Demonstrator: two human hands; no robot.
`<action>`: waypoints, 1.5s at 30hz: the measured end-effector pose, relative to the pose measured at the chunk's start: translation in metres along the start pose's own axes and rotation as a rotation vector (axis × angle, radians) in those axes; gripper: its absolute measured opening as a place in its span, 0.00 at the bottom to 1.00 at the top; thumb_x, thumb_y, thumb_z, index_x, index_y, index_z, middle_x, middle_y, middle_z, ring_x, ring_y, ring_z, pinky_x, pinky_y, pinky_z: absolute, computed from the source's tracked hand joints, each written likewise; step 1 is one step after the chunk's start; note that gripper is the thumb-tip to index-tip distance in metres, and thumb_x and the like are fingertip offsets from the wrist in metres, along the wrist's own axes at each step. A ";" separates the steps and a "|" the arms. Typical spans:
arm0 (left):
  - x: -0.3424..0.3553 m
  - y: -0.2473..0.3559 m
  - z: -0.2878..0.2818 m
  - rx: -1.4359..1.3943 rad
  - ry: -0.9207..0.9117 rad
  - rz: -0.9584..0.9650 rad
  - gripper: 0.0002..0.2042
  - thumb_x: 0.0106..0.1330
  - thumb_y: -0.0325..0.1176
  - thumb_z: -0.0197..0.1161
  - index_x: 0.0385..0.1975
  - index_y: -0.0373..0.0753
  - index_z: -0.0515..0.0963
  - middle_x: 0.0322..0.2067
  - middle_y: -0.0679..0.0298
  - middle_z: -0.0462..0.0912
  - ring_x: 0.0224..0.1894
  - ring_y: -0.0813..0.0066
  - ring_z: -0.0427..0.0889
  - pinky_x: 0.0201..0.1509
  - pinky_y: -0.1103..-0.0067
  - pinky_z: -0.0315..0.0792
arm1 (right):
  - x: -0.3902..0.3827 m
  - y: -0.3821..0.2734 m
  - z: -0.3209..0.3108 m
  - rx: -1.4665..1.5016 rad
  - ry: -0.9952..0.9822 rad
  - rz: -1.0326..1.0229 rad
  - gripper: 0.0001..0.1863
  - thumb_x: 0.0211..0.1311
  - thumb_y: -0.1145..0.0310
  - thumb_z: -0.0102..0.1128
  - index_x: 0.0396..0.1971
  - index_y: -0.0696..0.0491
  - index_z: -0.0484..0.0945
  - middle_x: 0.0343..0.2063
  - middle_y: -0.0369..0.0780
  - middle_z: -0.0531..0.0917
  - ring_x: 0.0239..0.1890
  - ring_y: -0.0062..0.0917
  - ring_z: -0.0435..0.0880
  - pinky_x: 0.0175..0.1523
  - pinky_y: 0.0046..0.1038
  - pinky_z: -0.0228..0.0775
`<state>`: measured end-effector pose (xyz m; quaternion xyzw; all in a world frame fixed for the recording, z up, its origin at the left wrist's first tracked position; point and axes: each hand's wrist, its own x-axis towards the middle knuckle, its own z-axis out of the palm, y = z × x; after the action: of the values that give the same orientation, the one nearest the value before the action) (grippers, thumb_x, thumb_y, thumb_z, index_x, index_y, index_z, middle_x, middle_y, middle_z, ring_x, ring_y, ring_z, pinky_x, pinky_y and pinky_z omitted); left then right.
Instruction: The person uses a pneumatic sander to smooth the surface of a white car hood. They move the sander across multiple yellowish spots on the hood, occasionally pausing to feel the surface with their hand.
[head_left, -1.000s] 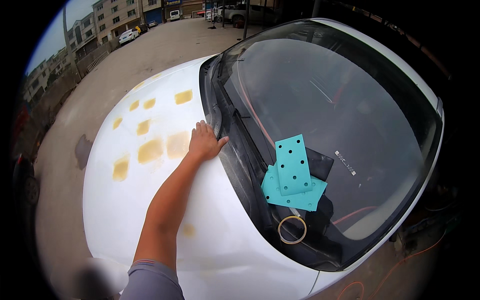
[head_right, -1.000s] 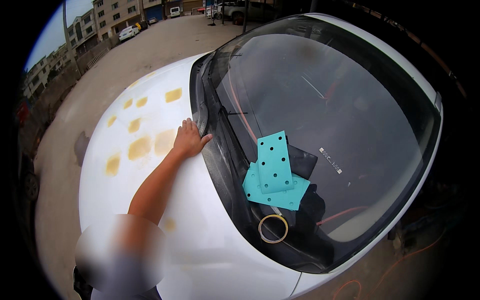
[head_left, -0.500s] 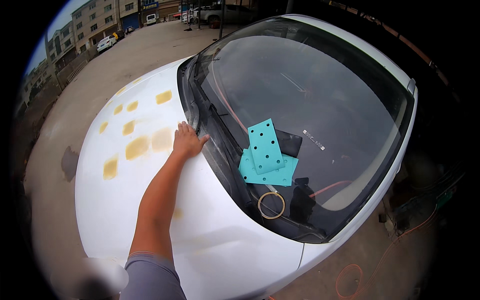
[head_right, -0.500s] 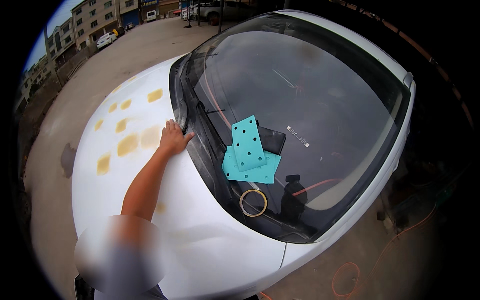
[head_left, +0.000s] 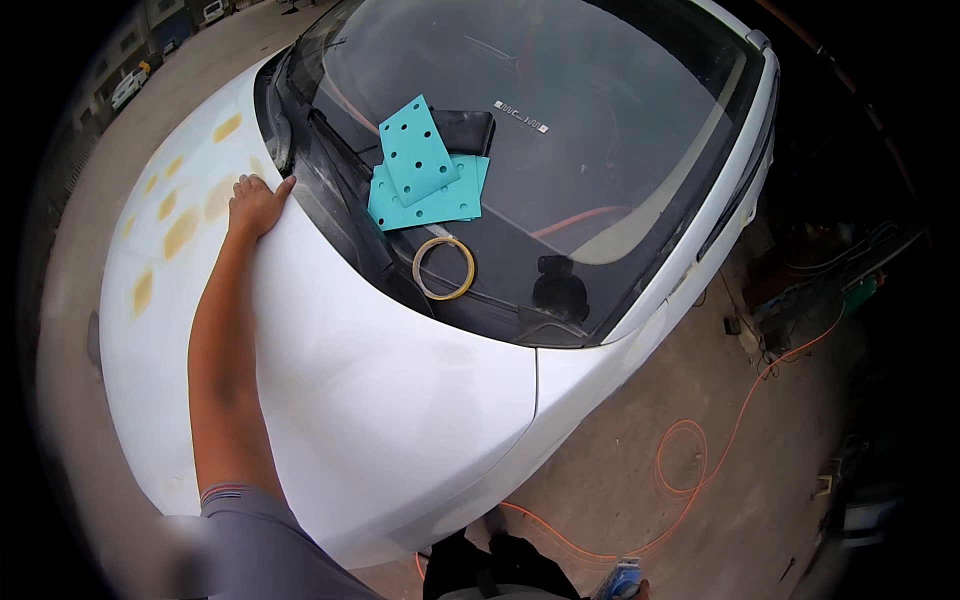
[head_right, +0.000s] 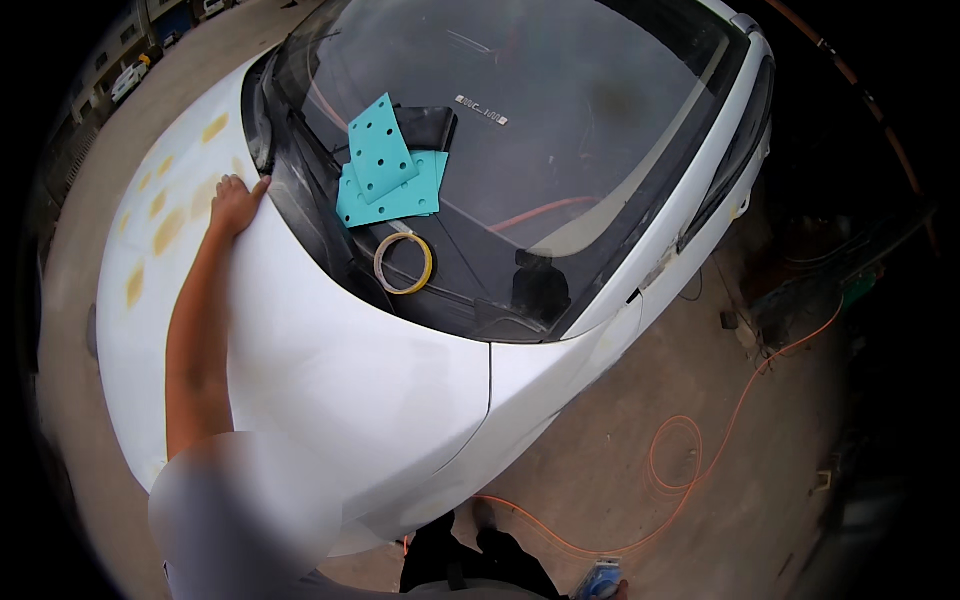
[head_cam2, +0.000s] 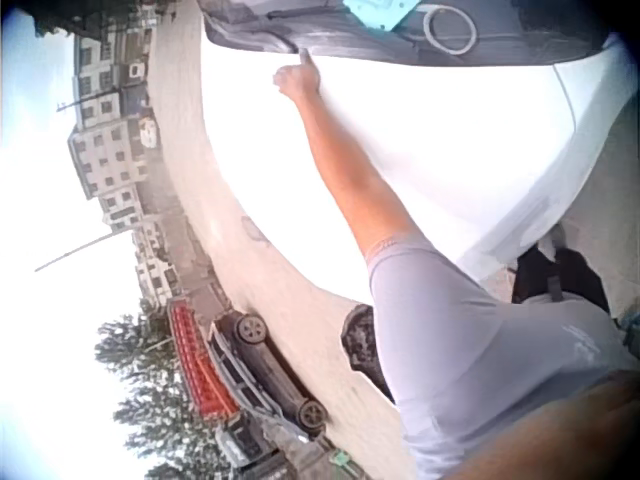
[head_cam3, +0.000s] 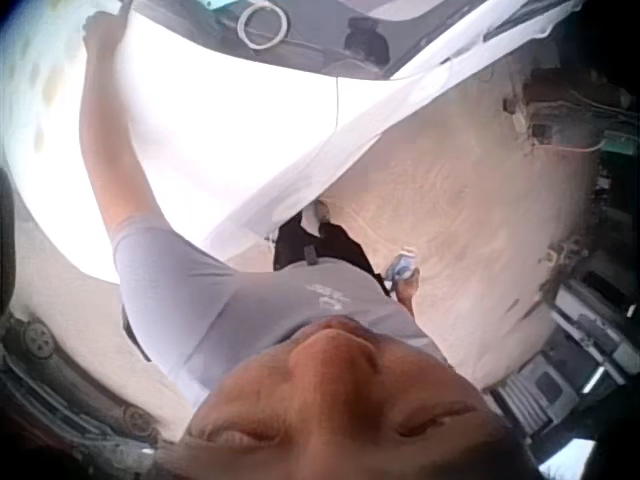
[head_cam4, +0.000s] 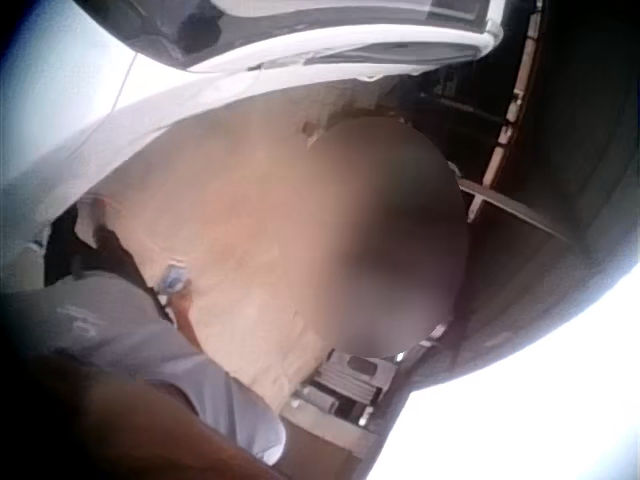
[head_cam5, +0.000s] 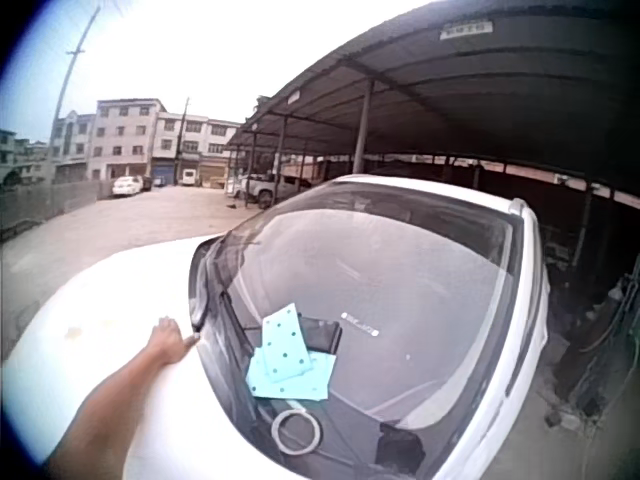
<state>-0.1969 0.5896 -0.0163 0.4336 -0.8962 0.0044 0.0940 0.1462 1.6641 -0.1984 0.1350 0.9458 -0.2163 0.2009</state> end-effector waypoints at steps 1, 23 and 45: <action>-0.021 0.006 -0.004 0.006 0.051 0.052 0.51 0.72 0.72 0.47 0.70 0.20 0.63 0.74 0.34 0.60 0.78 0.40 0.57 0.78 0.55 0.58 | 0.008 0.000 0.001 -0.037 -0.065 0.071 0.50 0.54 0.58 0.71 0.75 0.60 0.58 0.63 0.61 0.76 0.64 0.51 0.79 0.67 0.46 0.72; -0.940 0.208 -0.047 -0.856 -0.347 0.663 0.22 0.66 0.40 0.70 0.54 0.35 0.75 0.52 0.47 0.83 0.59 0.47 0.81 0.63 0.62 0.76 | 0.049 -0.123 -0.072 0.308 0.007 -1.304 0.29 0.42 0.70 0.73 0.47 0.59 0.74 0.40 0.50 0.76 0.42 0.51 0.80 0.45 0.44 0.76; -1.147 -0.010 -0.005 -1.967 -0.074 -0.367 0.31 0.66 0.22 0.67 0.64 0.33 0.56 0.55 0.53 0.74 0.55 0.66 0.79 0.60 0.71 0.76 | -0.235 -0.106 0.084 0.068 -0.324 -1.800 0.34 0.40 0.64 0.78 0.51 0.54 0.75 0.45 0.49 0.77 0.48 0.50 0.78 0.52 0.45 0.75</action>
<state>0.5074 1.4741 -0.2093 0.2946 -0.4229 -0.7670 0.3823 0.3447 1.4935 -0.1274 -0.6793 0.6474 -0.3354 0.0828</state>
